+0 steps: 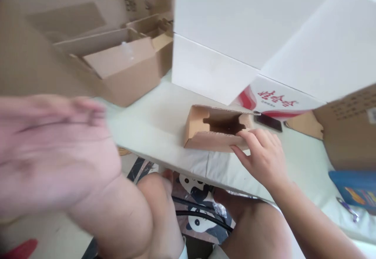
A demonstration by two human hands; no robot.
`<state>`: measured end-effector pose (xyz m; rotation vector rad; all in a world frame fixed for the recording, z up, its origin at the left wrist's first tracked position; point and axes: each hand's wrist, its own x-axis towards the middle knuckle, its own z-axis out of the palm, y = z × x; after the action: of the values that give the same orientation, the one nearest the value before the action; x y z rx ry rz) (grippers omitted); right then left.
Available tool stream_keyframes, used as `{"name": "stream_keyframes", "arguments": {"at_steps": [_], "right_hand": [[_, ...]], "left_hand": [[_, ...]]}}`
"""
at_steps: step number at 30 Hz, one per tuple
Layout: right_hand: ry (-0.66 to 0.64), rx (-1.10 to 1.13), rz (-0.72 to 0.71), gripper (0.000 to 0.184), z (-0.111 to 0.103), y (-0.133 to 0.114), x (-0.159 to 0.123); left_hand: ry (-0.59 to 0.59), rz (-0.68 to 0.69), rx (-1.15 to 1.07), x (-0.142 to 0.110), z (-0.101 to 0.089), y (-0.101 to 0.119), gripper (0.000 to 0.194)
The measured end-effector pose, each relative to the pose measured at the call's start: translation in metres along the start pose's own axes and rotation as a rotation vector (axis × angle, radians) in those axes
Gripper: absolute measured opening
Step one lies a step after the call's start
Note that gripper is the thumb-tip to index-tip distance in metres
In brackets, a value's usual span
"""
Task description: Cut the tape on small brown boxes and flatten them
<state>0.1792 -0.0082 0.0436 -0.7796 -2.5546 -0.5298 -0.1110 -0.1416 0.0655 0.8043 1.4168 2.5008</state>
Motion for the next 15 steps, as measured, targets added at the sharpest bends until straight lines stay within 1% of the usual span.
{"name": "stream_keyframes", "arguments": {"at_steps": [1,2,3,4,5,6,7,8,9,10,11,12,13,15], "right_hand": [[-0.023,-0.02,0.066,0.017,-0.003,0.008,-0.012],[-0.038,-0.025,0.128,0.017,-0.005,0.015,-0.022],[-0.044,-0.015,0.182,0.019,-0.007,0.02,-0.03],[-0.05,0.008,0.23,0.021,-0.007,0.024,-0.036],[-0.047,0.043,0.273,0.023,-0.007,0.029,-0.04],[-0.031,0.092,0.312,0.024,-0.006,0.033,-0.044],[0.006,0.147,0.355,0.024,-0.004,0.039,-0.046],[0.078,0.203,0.402,0.023,-0.001,0.044,-0.049],[0.168,0.263,0.458,0.021,0.004,0.051,-0.053],[0.268,0.33,0.518,0.021,0.01,0.057,-0.057],[0.359,0.406,0.582,0.021,0.017,0.063,-0.061],[0.421,0.491,0.647,0.023,0.026,0.069,-0.066],[0.449,0.577,0.704,0.024,0.035,0.073,-0.071],[0.421,0.732,0.789,0.025,0.054,0.079,-0.079]], "left_hand": [[-0.084,0.002,-0.019,-0.002,0.018,-0.009,0.017],[-0.196,-0.019,-0.015,-0.006,0.037,-0.021,0.015],[-0.358,-0.087,0.023,-0.012,0.056,-0.034,0.01],[-0.468,-0.134,0.095,-0.019,0.074,-0.047,0.01],[-0.57,-0.153,0.141,-0.027,0.089,-0.06,0.014],[-0.655,-0.165,0.175,-0.035,0.102,-0.073,0.023],[-0.745,-0.192,0.205,-0.042,0.112,-0.085,0.035],[-0.801,-0.219,0.227,-0.048,0.12,-0.096,0.043],[-0.845,-0.252,0.247,-0.053,0.125,-0.105,0.049],[-0.864,-0.275,0.253,-0.056,0.129,-0.113,0.052],[-0.852,-0.286,0.249,-0.058,0.131,-0.119,0.052],[-0.839,-0.296,0.241,-0.059,0.133,-0.125,0.054],[-0.814,-0.302,0.227,-0.059,0.135,-0.129,0.053],[-0.753,-0.304,0.21,-0.059,0.14,-0.135,0.047]]}}
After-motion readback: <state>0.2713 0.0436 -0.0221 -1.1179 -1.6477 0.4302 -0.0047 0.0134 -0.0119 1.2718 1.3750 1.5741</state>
